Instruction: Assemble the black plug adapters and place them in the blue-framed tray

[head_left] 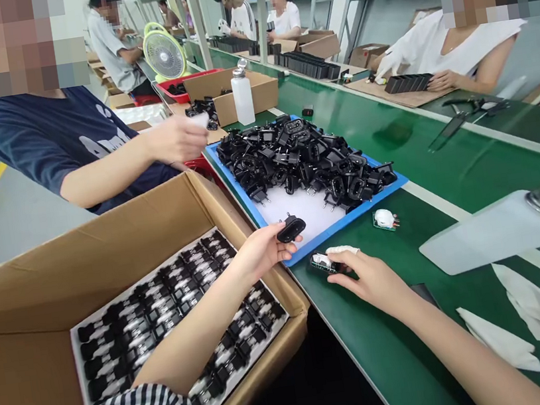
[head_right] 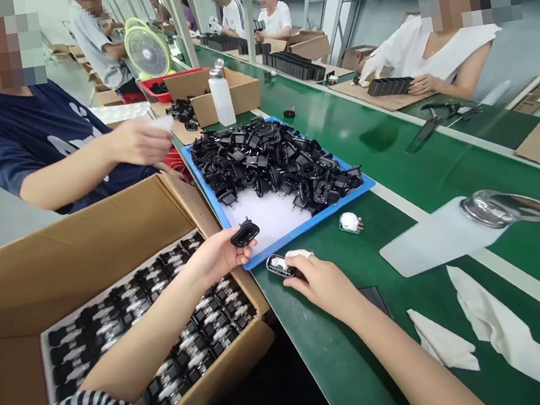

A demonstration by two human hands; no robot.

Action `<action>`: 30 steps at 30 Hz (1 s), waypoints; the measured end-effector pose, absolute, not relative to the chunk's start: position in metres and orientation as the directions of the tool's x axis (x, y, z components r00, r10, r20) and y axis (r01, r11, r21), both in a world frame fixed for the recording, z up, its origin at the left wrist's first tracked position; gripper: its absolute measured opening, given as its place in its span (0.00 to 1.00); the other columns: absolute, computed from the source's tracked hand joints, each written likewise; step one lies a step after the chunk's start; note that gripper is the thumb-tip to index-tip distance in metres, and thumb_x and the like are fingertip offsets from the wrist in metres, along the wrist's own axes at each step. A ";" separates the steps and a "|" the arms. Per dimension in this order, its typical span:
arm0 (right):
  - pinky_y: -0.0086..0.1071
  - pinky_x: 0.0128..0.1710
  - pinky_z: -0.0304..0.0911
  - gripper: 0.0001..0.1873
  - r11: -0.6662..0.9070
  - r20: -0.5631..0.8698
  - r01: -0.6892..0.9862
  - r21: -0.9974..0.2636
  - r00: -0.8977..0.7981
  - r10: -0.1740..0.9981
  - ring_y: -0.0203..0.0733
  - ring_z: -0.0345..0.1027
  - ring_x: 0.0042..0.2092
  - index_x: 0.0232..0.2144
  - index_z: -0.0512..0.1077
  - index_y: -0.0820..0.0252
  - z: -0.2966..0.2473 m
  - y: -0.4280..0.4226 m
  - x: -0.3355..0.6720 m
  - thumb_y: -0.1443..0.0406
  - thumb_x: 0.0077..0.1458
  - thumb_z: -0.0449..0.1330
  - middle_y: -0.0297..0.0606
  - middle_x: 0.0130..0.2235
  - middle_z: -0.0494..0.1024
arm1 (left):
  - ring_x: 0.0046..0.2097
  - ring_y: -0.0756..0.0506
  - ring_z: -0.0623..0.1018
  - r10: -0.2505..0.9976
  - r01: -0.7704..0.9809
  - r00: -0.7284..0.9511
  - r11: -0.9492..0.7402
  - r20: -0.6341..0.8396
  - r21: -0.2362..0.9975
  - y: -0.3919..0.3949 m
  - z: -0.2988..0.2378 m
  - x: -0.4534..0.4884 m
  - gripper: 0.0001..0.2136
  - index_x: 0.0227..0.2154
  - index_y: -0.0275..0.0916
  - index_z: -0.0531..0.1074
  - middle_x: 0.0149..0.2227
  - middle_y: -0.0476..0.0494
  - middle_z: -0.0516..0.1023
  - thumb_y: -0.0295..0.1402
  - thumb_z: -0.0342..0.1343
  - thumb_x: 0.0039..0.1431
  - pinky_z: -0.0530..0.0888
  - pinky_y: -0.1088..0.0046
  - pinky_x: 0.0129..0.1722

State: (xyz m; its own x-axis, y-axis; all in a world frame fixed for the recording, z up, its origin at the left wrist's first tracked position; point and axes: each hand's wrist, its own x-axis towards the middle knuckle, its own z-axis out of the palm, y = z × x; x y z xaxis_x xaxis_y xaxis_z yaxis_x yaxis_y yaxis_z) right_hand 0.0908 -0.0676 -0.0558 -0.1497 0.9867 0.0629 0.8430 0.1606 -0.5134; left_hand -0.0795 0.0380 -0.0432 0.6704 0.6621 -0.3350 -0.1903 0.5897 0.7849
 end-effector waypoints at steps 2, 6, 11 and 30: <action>0.31 0.31 0.59 0.16 0.039 -0.033 0.786 -0.617 -0.075 0.997 0.37 0.62 0.31 0.39 0.57 0.60 -0.050 -0.067 0.093 0.63 0.45 0.53 0.37 0.32 0.67 | 0.23 0.54 0.68 0.683 -0.157 0.659 0.536 -0.317 0.830 0.038 -0.042 -0.081 0.10 0.30 0.32 0.64 0.26 0.43 0.70 0.33 0.44 0.50 0.65 0.80 0.21; 0.31 0.27 0.59 0.30 -0.172 -0.232 0.648 -0.742 -0.008 0.973 0.35 0.61 0.26 0.46 0.48 0.58 -0.030 -0.066 0.101 0.58 0.42 0.55 0.33 0.29 0.67 | 0.28 0.53 0.69 0.749 0.042 0.650 0.131 -0.127 0.990 0.037 -0.038 -0.079 0.11 0.33 0.34 0.63 0.30 0.46 0.70 0.33 0.47 0.47 0.66 0.77 0.29; 0.29 0.27 0.58 0.25 -0.124 -0.149 0.635 -0.763 0.014 0.989 0.35 0.61 0.29 0.47 0.52 0.57 -0.015 -0.061 0.092 0.58 0.46 0.50 0.36 0.34 0.66 | 0.38 0.50 0.68 0.504 0.232 0.858 -0.554 0.100 0.800 0.031 -0.030 -0.069 0.09 0.33 0.37 0.66 0.36 0.47 0.70 0.31 0.49 0.46 0.62 0.75 0.41; 0.31 0.28 0.60 0.08 -0.059 -0.079 0.843 -0.534 0.019 0.997 0.39 0.63 0.28 0.28 0.62 0.58 -0.023 -0.050 0.074 0.63 0.41 0.48 0.36 0.28 0.66 | 0.36 0.48 0.69 0.360 0.267 0.924 -0.853 0.133 0.448 0.025 -0.031 -0.068 0.17 0.39 0.37 0.64 0.34 0.44 0.69 0.36 0.52 0.44 0.63 0.77 0.34</action>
State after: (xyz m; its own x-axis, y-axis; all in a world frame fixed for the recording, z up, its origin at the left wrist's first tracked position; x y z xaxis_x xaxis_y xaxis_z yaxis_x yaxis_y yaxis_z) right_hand 0.0736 -0.0497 -0.0226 0.0191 0.9967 -0.0795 0.8435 -0.0587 -0.5340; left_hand -0.0679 0.0253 -0.0314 0.9236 0.3595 0.1332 0.2674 -0.8530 0.4482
